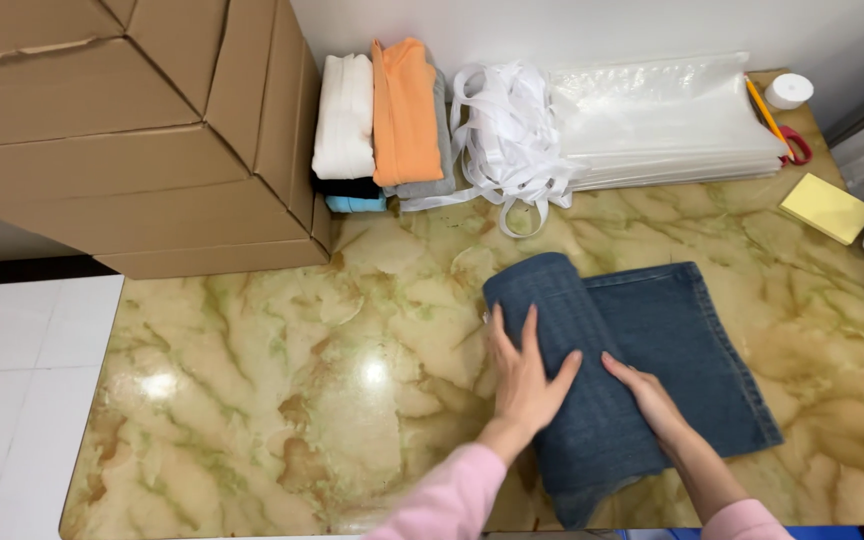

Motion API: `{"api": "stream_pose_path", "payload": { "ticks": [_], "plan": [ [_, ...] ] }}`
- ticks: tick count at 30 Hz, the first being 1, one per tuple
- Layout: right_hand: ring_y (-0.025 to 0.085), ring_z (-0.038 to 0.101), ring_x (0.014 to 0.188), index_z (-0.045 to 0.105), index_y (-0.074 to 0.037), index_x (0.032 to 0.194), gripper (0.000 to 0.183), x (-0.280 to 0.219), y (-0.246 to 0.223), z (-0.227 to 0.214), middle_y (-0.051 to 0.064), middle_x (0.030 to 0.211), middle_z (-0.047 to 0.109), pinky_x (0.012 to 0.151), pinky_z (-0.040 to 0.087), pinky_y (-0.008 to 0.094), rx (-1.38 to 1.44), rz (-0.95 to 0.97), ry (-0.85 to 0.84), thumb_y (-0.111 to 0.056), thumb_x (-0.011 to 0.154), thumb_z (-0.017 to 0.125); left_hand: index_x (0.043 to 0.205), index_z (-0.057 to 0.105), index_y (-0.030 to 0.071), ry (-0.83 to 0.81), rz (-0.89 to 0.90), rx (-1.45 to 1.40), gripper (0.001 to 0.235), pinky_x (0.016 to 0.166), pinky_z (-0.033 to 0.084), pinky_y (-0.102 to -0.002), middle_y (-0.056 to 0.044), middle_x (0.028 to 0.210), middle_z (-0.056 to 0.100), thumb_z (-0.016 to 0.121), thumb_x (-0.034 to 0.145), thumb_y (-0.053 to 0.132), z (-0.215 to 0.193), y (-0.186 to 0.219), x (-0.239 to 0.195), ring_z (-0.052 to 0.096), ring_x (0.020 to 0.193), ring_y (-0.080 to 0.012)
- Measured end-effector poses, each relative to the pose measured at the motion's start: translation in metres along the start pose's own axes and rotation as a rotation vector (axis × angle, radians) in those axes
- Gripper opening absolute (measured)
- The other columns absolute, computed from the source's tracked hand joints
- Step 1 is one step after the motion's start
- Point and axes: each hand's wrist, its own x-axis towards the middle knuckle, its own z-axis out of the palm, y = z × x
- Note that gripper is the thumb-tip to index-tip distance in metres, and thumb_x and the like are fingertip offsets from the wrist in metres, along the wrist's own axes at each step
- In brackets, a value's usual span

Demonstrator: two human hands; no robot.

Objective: The person takes an orange t-shirt, a pair of jeans, and a white shirt from a clothing rack one by one. They lay each item on a table, fold it neatly by hand, and place it on a growing stack of folded clothes.

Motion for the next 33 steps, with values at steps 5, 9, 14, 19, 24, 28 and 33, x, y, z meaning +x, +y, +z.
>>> {"api": "stream_pose_path", "payload": {
  "ticks": [5,9,14,19,24,28,33],
  "plan": [
    [0.031,0.065,0.120,0.067,-0.009,0.143,0.070,0.021,0.025,-0.012,0.021,0.134,0.072,0.107,0.046,0.040,0.023,-0.003,-0.023,-0.058,0.099,0.045,0.137,0.066,0.022,-0.198,0.498,0.648,0.054,0.122,0.010,-0.075,-0.020,0.172,0.024,0.057,0.090,0.048,0.032,0.033,0.056,0.019,0.158,-0.0424],
    [0.023,0.067,0.114,0.083,0.006,0.102,0.055,0.094,0.087,-0.067,0.013,0.124,0.072,0.089,0.054,0.034,-0.172,-0.551,0.166,-0.036,0.113,0.049,0.127,0.075,0.022,-0.779,0.878,0.738,0.082,0.118,0.031,-0.048,-0.003,0.123,0.077,0.017,0.092,0.069,0.073,0.022,0.063,0.067,0.121,-0.0241],
    [0.037,0.040,0.153,0.061,-0.033,0.148,0.050,0.084,0.118,-0.071,0.016,0.164,0.045,0.119,0.027,0.066,-1.042,-0.990,0.932,-0.047,0.100,0.057,0.096,0.083,0.016,-1.075,0.902,0.732,0.101,0.088,0.053,-0.043,-0.009,0.103,0.081,0.014,0.072,0.085,0.074,0.057,0.058,0.075,0.103,-0.0300],
    [0.030,0.019,0.164,0.031,-0.041,0.166,0.069,0.102,0.119,-0.073,0.008,0.176,0.027,0.126,0.009,0.069,-1.150,-0.753,0.862,-0.063,0.101,0.034,0.110,0.081,0.006,-1.243,0.893,0.783,0.113,0.092,0.056,-0.045,-0.014,0.116,0.079,0.012,0.071,0.087,0.109,0.051,0.061,0.075,0.111,-0.0305],
    [0.028,0.018,0.164,0.028,-0.044,0.166,0.067,0.095,0.116,-0.070,0.007,0.177,0.025,0.126,0.014,0.067,-1.186,-0.760,0.869,-0.061,0.102,0.033,0.134,0.069,0.002,-1.428,0.933,0.706,0.103,0.104,0.052,-0.051,-0.024,0.135,0.070,0.022,0.082,0.077,0.105,0.051,0.046,0.065,0.130,-0.0391],
    [0.029,0.023,0.164,0.035,-0.042,0.165,0.065,0.087,0.109,-0.065,0.009,0.176,0.031,0.125,0.019,0.068,-1.176,-0.760,0.897,-0.058,0.102,0.038,0.100,0.084,0.008,-1.583,1.009,0.743,0.096,0.089,0.056,-0.047,-0.015,0.108,0.081,0.017,0.081,0.073,0.077,0.068,0.043,0.076,0.106,-0.0342],
    [0.027,0.014,0.165,0.024,-0.046,0.166,0.066,0.094,0.113,-0.071,0.006,0.177,0.021,0.127,0.012,0.064,-1.212,-0.730,0.852,-0.061,0.102,0.032,0.162,0.018,-0.013,-1.522,0.655,0.857,0.118,0.112,0.046,-0.045,-0.034,0.167,0.026,0.036,0.085,0.075,0.154,0.042,0.039,0.052,0.144,-0.0370]
  ]
}}
